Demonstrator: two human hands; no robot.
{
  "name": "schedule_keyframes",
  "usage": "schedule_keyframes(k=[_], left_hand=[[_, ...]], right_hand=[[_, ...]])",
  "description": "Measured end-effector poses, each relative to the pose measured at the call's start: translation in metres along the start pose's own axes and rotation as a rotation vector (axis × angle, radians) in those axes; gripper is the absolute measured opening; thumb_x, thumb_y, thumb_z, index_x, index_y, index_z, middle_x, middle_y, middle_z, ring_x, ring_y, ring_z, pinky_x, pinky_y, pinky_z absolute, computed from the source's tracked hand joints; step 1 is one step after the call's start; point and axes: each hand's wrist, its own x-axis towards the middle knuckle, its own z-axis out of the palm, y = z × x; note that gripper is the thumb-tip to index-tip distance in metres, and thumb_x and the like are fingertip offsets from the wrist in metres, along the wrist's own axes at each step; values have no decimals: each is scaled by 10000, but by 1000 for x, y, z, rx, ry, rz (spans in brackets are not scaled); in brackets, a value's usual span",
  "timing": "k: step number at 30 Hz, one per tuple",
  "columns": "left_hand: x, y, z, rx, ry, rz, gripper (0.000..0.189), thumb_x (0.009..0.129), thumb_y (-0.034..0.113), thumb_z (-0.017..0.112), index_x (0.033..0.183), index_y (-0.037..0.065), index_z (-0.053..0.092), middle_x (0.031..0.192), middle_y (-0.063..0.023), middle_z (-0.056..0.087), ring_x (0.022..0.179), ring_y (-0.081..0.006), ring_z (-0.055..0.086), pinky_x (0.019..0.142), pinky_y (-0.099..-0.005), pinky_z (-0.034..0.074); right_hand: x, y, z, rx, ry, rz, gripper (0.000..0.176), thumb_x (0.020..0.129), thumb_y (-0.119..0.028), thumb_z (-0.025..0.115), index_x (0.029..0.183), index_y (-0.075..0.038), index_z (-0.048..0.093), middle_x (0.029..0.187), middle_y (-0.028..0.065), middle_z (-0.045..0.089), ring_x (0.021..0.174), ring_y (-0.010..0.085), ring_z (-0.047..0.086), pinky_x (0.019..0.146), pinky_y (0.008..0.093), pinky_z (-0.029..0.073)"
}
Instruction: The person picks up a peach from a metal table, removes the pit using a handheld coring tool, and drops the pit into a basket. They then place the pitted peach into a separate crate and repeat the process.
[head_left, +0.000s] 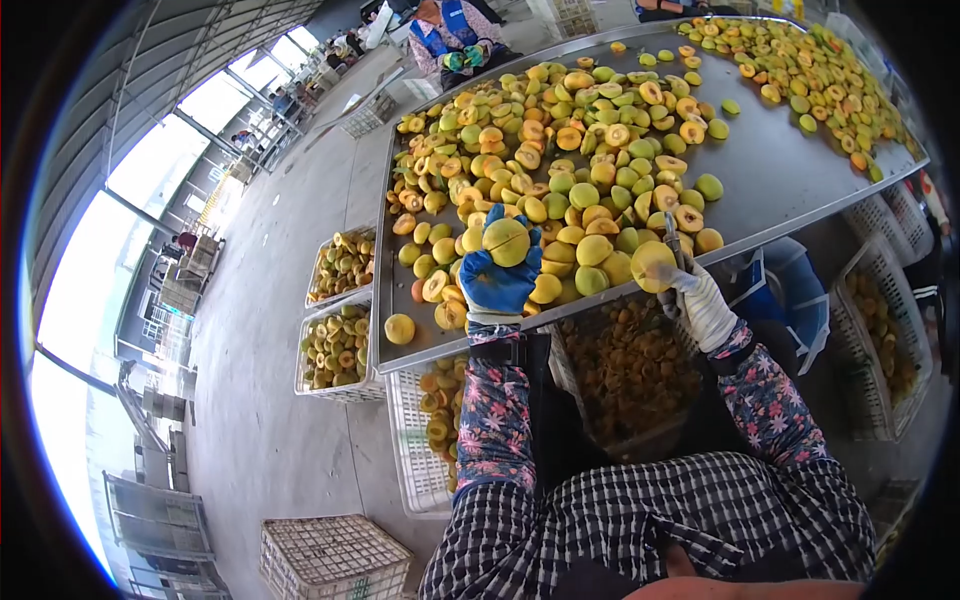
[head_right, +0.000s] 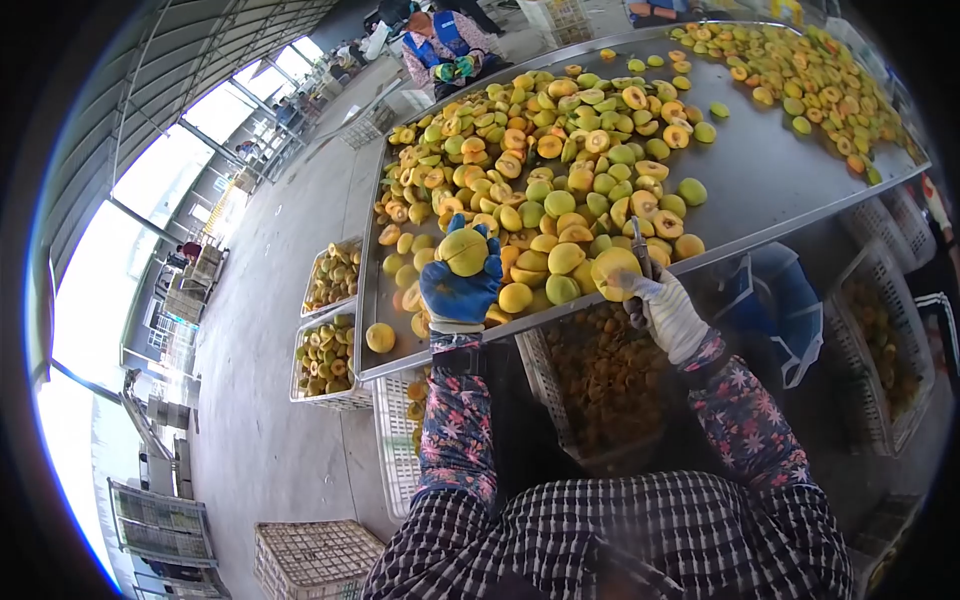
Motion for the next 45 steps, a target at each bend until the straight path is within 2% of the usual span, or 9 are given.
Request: schedule_keyframes(k=[12, 16, 24, 28, 31, 34, 40, 42, 45], left_hand=[[-6, -18, 0, -32, -44, -22, 693, 755, 114, 613, 1415, 50, 410, 1318, -189, 533, 1286, -419, 444, 1114, -572, 326], [-1, -34, -5, 51, 44, -65, 610, 791, 54, 572, 1384, 45, 430, 1278, -179, 548, 1238, -396, 494, 1096, -554, 368], [-9, -78, 6, 205, 106, -47, 634, 809, -39, 533, 1415, 75, 389, 1306, -166, 509, 1233, -368, 500, 1092, -536, 384], [-13, -102, 18, 355, 21, -30, 654, 848, -64, 539, 1450, 119, 363, 1351, -115, 486, 1225, -262, 515, 1026, -367, 443], [-9, -114, 11, 1015, -181, 163, 655, 860, -75, 538, 1461, 92, 335, 1407, -119, 440, 1265, -240, 487, 1039, -361, 435], [-11, -125, 20, 548, -61, -87, 664, 870, -69, 542, 1475, 80, 312, 1432, -123, 419, 1295, -242, 461, 1070, -370, 406], [-11, -116, 34, 824, -70, -265, 555, 953, 7, 487, 1472, 71, 301, 1386, -123, 451, 1279, -254, 466, 1049, -375, 430], [-9, -116, 4, 1425, -276, 2, 439, 992, 60, 440, 1423, 49, 358, 1344, -137, 472, 1231, -264, 495, 1025, -357, 442], [-11, -126, -9, 1393, -178, 74, 350, 1009, 122, 458, 1343, 19, 435, 1265, -117, 530, 1145, -202, 540, 980, -311, 455]], right_hand=[[25, 6, -12, -91, 69, -153, 409, 813, -260, 753, 1151, -86, 603, 867, -43, 622, 603, 40, 526, 505, 180, 382], [55, 16, -24, -232, 194, -220, 515, 793, -121, 763, 1237, -11, 525, 1036, 54, 628, 976, 155, 582, 886, 280, 449], [78, 42, -36, -310, 184, -389, 538, 821, -133, 721, 1294, -24, 489, 1067, 40, 588, 890, 131, 544, 808, 270, 452], [25, 17, 12, -37, -76, -195, 440, 872, -295, 700, 1203, -49, 546, 936, -9, 583, 770, 58, 527, 648, 212, 427], [25, 29, 11, 51, -183, 57, 464, 874, -486, 668, 1146, -122, 572, 847, -39, 637, 583, 71, 572, 521, 213, 424], [24, 27, 3, 137, -194, 138, 445, 881, -492, 654, 1143, -142, 575, 836, -56, 632, 588, 59, 571, 525, 198, 413], [21, 14, 8, 147, -106, -103, 591, 802, -236, 787, 1278, -46, 492, 1067, 31, 631, 948, 128, 615, 812, 243, 488], [34, 31, 5, 45, -101, -206, 703, 738, -146, 834, 1305, 2, 446, 1153, 61, 591, 1079, 152, 548, 948, 265, 436], [37, 40, 6, -447, -55, -248, 674, 730, -128, 846, 1269, -2, 461, 1168, 46, 575, 1068, 128, 519, 928, 260, 439]])
